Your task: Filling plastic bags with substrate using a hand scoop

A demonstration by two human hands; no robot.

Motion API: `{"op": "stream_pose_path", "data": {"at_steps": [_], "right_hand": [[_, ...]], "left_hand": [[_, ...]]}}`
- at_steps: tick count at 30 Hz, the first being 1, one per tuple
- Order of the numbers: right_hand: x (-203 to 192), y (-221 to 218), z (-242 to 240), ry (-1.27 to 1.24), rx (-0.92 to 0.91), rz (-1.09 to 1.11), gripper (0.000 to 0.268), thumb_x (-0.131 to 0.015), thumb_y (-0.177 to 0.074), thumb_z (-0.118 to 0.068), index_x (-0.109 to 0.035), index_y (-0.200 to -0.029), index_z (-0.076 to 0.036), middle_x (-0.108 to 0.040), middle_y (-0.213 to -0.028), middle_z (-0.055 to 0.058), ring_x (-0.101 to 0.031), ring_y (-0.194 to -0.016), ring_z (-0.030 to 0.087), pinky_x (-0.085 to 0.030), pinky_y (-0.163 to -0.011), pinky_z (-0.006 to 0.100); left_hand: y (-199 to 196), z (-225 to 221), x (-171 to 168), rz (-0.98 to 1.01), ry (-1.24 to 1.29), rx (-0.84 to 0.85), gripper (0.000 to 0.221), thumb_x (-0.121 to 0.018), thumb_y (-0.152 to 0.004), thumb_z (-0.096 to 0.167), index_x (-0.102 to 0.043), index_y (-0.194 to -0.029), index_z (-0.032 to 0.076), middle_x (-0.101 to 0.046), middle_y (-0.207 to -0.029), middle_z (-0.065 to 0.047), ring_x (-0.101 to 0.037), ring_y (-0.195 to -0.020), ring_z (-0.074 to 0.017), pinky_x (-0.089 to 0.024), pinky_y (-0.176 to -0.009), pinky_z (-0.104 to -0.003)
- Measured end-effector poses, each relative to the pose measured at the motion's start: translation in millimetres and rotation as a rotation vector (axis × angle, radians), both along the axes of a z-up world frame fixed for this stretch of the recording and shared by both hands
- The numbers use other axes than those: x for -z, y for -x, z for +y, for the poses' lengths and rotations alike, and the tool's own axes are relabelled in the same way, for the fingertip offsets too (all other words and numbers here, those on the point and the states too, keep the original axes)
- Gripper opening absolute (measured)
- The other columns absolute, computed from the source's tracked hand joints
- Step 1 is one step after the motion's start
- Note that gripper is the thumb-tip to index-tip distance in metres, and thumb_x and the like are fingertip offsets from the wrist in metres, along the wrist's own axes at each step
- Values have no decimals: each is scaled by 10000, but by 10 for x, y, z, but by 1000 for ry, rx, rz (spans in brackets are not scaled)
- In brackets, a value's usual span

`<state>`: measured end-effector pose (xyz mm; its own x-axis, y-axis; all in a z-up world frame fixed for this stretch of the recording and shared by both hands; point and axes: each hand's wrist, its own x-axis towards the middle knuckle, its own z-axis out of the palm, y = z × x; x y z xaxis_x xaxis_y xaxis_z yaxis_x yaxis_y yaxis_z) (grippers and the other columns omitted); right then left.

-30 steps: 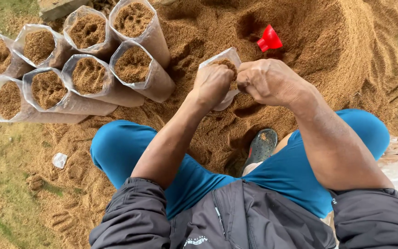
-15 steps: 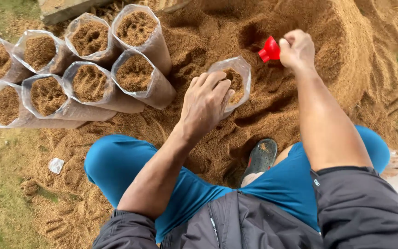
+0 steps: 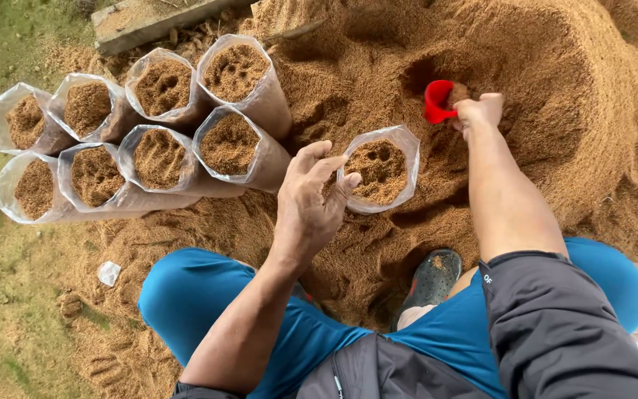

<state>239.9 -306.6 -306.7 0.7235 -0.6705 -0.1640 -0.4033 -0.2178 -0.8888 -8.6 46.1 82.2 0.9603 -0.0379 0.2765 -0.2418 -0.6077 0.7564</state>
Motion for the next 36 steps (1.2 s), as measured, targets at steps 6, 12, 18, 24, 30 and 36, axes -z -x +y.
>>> {"op": "stream_pose_path", "data": {"at_steps": [6, 12, 18, 24, 30, 36], "right_hand": [[-145, 200, 237, -56, -217, 122, 377, -745, -680, 27, -691, -1051, 58, -674, -829, 233, -701, -598, 317, -614, -387, 392], [-1785, 703, 711, 617, -395, -13, 257, -555, -1038, -37, -620, -1283, -76, -526, -1198, 292, -689, -1011, 448, -586, -886, 602], [-1810, 1016, 989, 200, -580, 89, 338, -474, -1061, -69, -533, -1394, -80, -511, -1221, 310, -648, -987, 426, -569, -886, 509], [-1042, 891, 886, 153, -835, 197, 528, -757, -918, -367, -601, -1396, -204, -684, -1196, 231, -659, -1118, 413, -531, -926, 501], [-1151, 874, 790, -468, -537, 262, 525, -720, -1011, -268, -512, -1485, -176, -599, -1162, 276, -679, -826, 308, -643, -620, 378], [-1956, 911, 644, -642, -531, 106, 549, -661, -1033, -283, -416, -1510, -164, -564, -1207, 139, -638, -920, 224, -641, -803, 365]], "left_hand": [[-25, -63, 79, 176, 10, 12, 472, -530, -1032, 435, -696, -1233, 42, -554, -1316, -256, -614, -1197, -491, -529, -956, -643], [-15, -88, 86, 307, 20, 22, 447, -582, -1009, 395, -659, -1296, 60, -536, -1342, -236, -620, -1169, -526, -530, -937, -680], [-30, -110, 64, 247, 181, 98, 356, -603, -947, 7, -644, -1299, -26, -587, -1220, -291, -665, -1094, -490, -585, -875, -639], [-25, -147, 59, 281, 240, 27, 506, -525, -862, -113, -633, -1340, 12, -606, -1201, -224, -662, -1120, -432, -585, -894, -594], [-65, -149, 39, 223, 234, 77, 591, -467, -824, -184, -587, -1384, -38, -606, -1227, -270, -642, -1149, -437, -578, -926, -552], [-200, -152, 240, 181, 273, 77, 659, -487, -789, -170, -575, -1416, 10, -624, -1225, -228, -635, -1175, -420, -553, -969, -570]]}}
